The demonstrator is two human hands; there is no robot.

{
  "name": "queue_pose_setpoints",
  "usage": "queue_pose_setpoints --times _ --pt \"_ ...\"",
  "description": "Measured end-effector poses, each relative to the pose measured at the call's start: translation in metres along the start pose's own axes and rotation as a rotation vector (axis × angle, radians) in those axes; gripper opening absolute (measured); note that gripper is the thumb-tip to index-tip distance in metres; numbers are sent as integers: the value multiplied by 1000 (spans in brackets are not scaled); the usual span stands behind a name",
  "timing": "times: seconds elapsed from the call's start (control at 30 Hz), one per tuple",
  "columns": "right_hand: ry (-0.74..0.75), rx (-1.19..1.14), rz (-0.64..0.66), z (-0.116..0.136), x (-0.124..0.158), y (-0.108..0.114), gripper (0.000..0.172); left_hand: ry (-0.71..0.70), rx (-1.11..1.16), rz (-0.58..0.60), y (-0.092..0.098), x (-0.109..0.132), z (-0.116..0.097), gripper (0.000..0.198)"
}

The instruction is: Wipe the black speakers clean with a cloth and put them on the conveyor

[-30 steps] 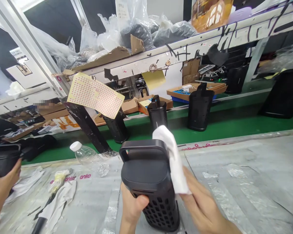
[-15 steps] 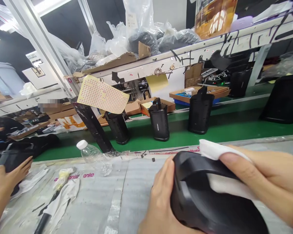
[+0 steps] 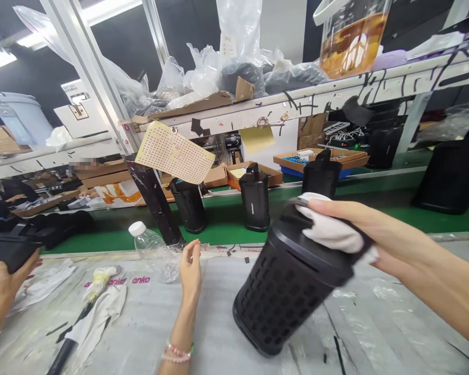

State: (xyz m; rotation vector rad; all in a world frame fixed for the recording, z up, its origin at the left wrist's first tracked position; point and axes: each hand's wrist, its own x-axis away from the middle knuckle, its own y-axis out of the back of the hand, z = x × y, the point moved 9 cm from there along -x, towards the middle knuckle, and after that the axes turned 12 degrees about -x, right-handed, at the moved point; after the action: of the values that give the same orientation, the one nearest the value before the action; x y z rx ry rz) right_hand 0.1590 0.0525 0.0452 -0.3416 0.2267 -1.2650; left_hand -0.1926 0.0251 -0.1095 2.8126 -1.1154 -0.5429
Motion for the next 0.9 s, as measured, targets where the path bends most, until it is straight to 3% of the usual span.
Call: queue_pose_setpoints --times 0.1,0.27,0.37,0.47,0.6,0.7,0.8,0.9 --pt "-35 -48 78 1 -41 -52 23 46 37 -195 19 -8 29 39" --pt "246 115 13 9 -135 -112 15 86 54 -254 24 -12 54 28" --pt "381 306 28 -15 -184 -149 22 107 47 -255 23 -19 60 28" --pt "463 552 172 -66 -209 -173 25 98 35 -225 17 -24 60 28" --pt "448 833 437 -146 -212 -164 26 78 12 -155 7 -24 57 29" --pt "426 933 472 -172 -215 -144 26 83 -3 -118 0 -22 55 28" --pt "430 934 327 -152 -228 -126 25 100 -1 -93 -4 -20 55 27" --pt "451 848 56 -90 -237 -95 28 117 6 -77 -7 -20 58 26"
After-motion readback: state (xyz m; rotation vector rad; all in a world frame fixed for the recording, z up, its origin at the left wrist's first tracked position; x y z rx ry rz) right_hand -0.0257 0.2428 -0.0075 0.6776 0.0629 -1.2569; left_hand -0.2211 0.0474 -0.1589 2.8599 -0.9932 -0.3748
